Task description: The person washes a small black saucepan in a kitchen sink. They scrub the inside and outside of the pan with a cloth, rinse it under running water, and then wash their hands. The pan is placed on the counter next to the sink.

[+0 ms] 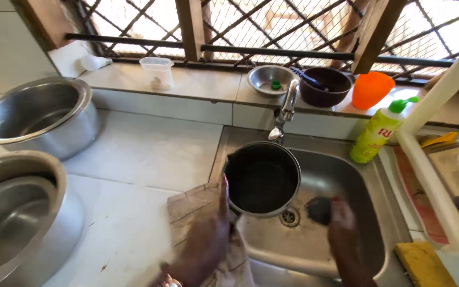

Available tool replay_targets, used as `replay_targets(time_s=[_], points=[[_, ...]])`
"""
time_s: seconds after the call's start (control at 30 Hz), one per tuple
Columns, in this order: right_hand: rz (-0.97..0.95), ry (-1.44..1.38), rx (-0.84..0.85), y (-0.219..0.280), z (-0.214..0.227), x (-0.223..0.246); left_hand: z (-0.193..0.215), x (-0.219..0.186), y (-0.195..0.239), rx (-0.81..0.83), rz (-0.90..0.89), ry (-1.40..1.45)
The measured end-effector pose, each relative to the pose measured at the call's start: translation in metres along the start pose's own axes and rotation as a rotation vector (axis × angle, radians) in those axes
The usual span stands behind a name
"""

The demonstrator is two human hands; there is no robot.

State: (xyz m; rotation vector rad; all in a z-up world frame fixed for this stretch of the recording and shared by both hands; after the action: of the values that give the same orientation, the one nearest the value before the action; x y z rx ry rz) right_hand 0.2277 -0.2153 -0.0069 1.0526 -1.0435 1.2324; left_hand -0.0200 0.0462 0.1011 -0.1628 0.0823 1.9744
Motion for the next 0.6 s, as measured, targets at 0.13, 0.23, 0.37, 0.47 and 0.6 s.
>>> replay_targets(time_s=[0.13, 0.23, 0.37, 0.47, 0.6], points=[[0.448, -0.045, -0.155, 0.008, 0.010, 0.025, -0.011, 0.070, -0.025, -0.280, -0.236, -0.723], [0.590, -0.257, 0.011, 0.035, -0.023, 0.068, 0.069, 0.092, -0.016, 0.098, -0.088, -0.680], [0.436, -0.476, 0.387, 0.090, -0.112, 0.100, 0.123, 0.096, -0.023, -0.157, -0.232, -0.807], [0.173, -0.625, 0.774, 0.164, -0.176, 0.129, 0.151, 0.079, -0.048, -0.029, -0.142, -0.789], [-0.047, -0.282, 1.224, 0.264, -0.224, 0.146, 0.159, 0.094, -0.054, -0.078, 0.888, 0.006]])
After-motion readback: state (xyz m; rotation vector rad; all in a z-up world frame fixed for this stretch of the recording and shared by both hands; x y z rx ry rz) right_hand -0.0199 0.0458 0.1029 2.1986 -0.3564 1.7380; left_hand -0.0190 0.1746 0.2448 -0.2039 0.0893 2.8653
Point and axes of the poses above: each hand's wrist, its own y-axis away from the middle knuckle, its own z-axis out of the back of the hand, x = y × z, the point moved 7 cm from there along -y, towards the middle knuckle, and after that the axes turned 14 degrees about -y, right-handed, at the moved point
